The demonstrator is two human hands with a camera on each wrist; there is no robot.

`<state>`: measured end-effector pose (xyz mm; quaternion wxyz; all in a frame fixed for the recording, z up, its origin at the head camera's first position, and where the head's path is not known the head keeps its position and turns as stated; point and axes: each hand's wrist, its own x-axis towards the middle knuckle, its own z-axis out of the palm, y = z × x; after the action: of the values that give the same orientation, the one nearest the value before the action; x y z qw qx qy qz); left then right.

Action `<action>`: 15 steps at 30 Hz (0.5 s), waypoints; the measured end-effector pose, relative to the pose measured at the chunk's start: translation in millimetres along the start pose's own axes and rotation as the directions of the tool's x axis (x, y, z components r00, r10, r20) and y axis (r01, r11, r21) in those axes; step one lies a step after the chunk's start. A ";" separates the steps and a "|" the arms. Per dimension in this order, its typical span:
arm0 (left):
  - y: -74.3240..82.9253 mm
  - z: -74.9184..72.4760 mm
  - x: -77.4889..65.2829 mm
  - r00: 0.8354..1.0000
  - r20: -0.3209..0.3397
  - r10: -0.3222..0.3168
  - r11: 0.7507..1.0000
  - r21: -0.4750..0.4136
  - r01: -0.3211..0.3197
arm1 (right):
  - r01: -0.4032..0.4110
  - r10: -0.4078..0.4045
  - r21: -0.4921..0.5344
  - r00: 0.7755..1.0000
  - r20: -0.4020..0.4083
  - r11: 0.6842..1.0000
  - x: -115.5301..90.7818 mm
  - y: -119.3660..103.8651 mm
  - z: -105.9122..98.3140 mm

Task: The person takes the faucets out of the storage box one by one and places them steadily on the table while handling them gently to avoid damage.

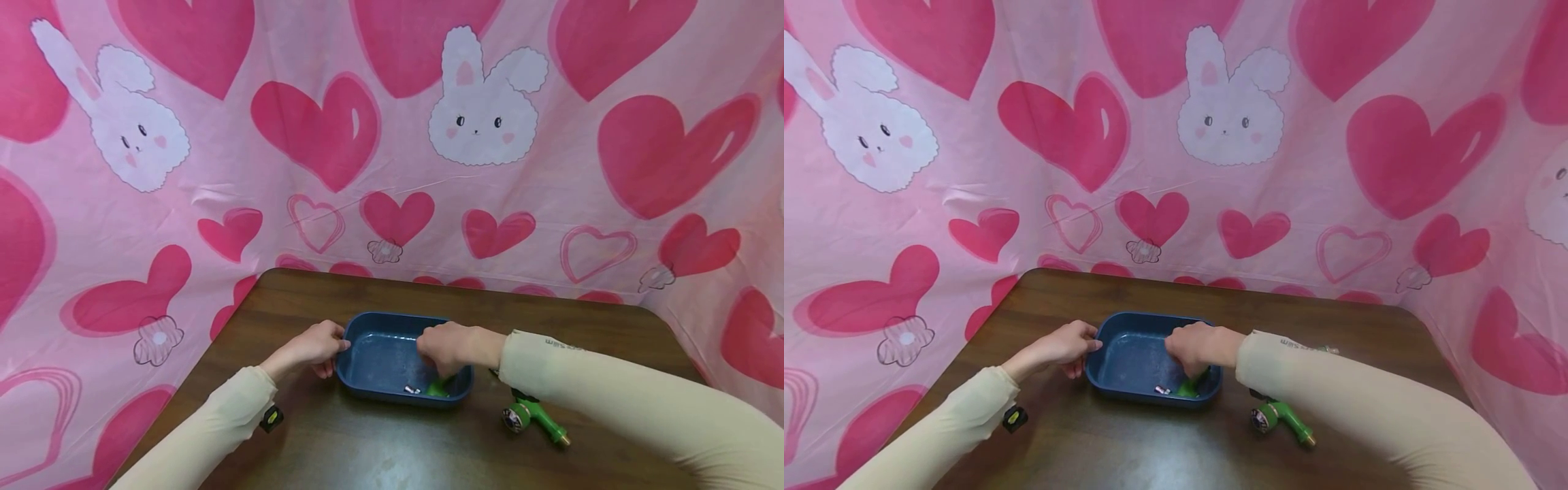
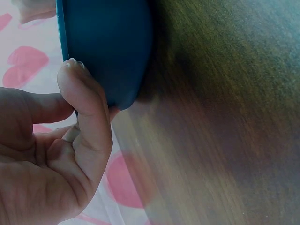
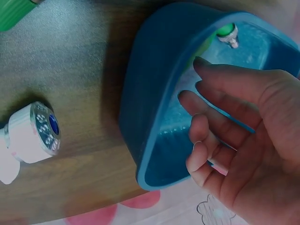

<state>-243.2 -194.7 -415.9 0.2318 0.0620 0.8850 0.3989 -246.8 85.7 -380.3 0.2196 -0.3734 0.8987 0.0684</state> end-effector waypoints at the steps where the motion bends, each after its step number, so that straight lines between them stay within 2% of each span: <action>1: -0.3 0.0 0.3 1.000 -0.001 0.001 1.000 0.000 -0.001 | -0.001 0.001 -0.001 1.000 0.000 1.000 1.1 -0.1 1.7; 8: -0.8 -0.5 1.5 1.000 -0.005 0.009 1.000 0.008 -0.009 | 0.001 -0.001 -0.036 1.000 0.006 0.999 7.1 -0.5 8.0; 15: -1.5 0.5 1.4 1.000 -0.004 0.007 1.000 0.008 -0.007 | -0.007 0.007 -0.011 1.000 0.028 1.000 7.7 -3.9 11.2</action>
<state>-244.2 -195.0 -417.7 0.2284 0.0653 0.8869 0.3963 -245.1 81.1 -393.6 0.2299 -0.3706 0.8964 0.0790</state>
